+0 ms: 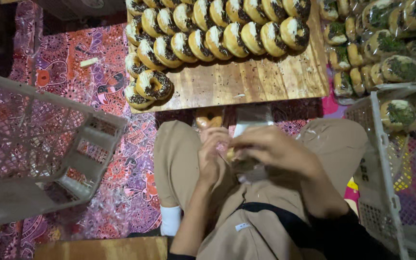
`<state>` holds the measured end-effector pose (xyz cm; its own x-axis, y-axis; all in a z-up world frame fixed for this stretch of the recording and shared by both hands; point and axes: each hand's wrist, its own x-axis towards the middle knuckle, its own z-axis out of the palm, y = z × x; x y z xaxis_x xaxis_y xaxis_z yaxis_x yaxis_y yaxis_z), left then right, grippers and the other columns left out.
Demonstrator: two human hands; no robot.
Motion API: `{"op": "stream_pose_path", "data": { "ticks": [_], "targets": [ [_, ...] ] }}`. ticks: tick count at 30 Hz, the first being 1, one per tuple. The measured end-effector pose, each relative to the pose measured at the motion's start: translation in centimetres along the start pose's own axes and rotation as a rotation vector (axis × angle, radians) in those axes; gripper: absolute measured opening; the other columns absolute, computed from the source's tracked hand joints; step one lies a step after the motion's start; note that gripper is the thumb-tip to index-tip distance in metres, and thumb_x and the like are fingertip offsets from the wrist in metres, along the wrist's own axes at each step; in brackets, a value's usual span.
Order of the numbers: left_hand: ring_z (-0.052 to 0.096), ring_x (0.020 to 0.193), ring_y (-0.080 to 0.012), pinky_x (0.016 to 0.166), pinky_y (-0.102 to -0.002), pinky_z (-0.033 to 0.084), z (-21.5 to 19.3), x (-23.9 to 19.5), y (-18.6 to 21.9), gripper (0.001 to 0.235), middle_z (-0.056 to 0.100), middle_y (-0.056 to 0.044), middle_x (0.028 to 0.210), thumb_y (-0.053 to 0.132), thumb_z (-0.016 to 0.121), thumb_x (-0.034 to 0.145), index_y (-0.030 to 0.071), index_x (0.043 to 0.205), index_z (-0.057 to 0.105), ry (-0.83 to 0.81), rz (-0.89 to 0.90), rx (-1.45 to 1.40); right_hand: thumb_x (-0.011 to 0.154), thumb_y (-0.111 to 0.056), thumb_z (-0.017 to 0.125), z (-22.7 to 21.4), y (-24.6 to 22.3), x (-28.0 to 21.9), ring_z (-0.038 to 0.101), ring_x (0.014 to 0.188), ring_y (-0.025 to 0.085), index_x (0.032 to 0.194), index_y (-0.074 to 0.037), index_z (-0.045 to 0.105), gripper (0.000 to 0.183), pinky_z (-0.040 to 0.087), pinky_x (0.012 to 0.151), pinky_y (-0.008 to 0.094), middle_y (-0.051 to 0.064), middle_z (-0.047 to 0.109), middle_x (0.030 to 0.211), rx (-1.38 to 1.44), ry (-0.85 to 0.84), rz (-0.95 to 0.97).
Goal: The person sits on the floor and individually places ring-shaped pastries into clear plastic bags, then seals them and stacks them in a crate. The person also uses a grater to apply topping to the pastries on a wooden board.
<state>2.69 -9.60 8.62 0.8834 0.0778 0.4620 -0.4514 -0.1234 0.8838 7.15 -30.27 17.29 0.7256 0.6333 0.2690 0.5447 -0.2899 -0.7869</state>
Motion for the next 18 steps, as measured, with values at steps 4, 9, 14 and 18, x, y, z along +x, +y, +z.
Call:
{"op": "stream_pose_path", "data": {
  "ticks": [4, 9, 14, 18],
  "targets": [
    [0.063, 0.087, -0.0244, 0.077, -0.036, 0.052, -2.1, 2.3, 5.4, 0.018, 0.073, -0.008, 0.083, 0.007, 0.086, 0.077, 0.004, 0.092, 0.076, -0.203, 0.168, 0.297, 0.083, -0.015, 0.072, -2.0, -2.8, -0.9, 0.079, 0.100, 0.017, 0.116, -0.016, 0.070, 0.033, 0.066, 0.087, 0.031, 0.003, 0.077, 0.111, 0.595, 0.222, 0.348],
    [0.069, 0.081, -0.0254, 0.069, -0.036, 0.056, -2.2, 2.8, 9.6, 0.019, 0.072, -0.012, 0.092, -0.003, 0.081, 0.082, -0.002, 0.096, 0.067, -0.217, 0.441, 0.324, 0.084, -0.015, 0.082, -1.0, -4.3, -2.4, 0.060, 0.078, 0.019, 0.110, -0.013, 0.079, 0.026, 0.046, 0.070, 0.033, 0.002, 0.075, 0.098, 0.034, 0.195, -0.061],
    [0.072, 0.083, -0.0241, 0.068, -0.033, 0.059, -1.8, 3.0, 10.3, 0.025, 0.072, -0.013, 0.096, -0.008, 0.084, 0.084, -0.007, 0.101, 0.066, -0.052, 0.412, 0.345, 0.080, -0.015, 0.078, 2.5, -2.1, -3.3, 0.054, 0.080, 0.021, 0.106, -0.014, 0.077, 0.026, 0.040, 0.074, 0.037, 0.002, 0.060, 0.089, -0.410, 0.376, -0.316],
    [0.071, 0.087, -0.0286, 0.075, -0.038, 0.060, -4.0, 2.7, 10.3, 0.029, 0.072, -0.012, 0.094, -0.006, 0.080, 0.070, -0.004, 0.099, 0.074, -0.163, 0.403, 0.468, 0.086, -0.015, 0.076, 3.3, 1.9, -4.1, 0.056, 0.093, 0.025, 0.103, -0.011, 0.076, 0.018, 0.042, 0.084, 0.041, 0.007, 0.062, 0.098, -0.703, 0.389, -0.170]
  ]
}}
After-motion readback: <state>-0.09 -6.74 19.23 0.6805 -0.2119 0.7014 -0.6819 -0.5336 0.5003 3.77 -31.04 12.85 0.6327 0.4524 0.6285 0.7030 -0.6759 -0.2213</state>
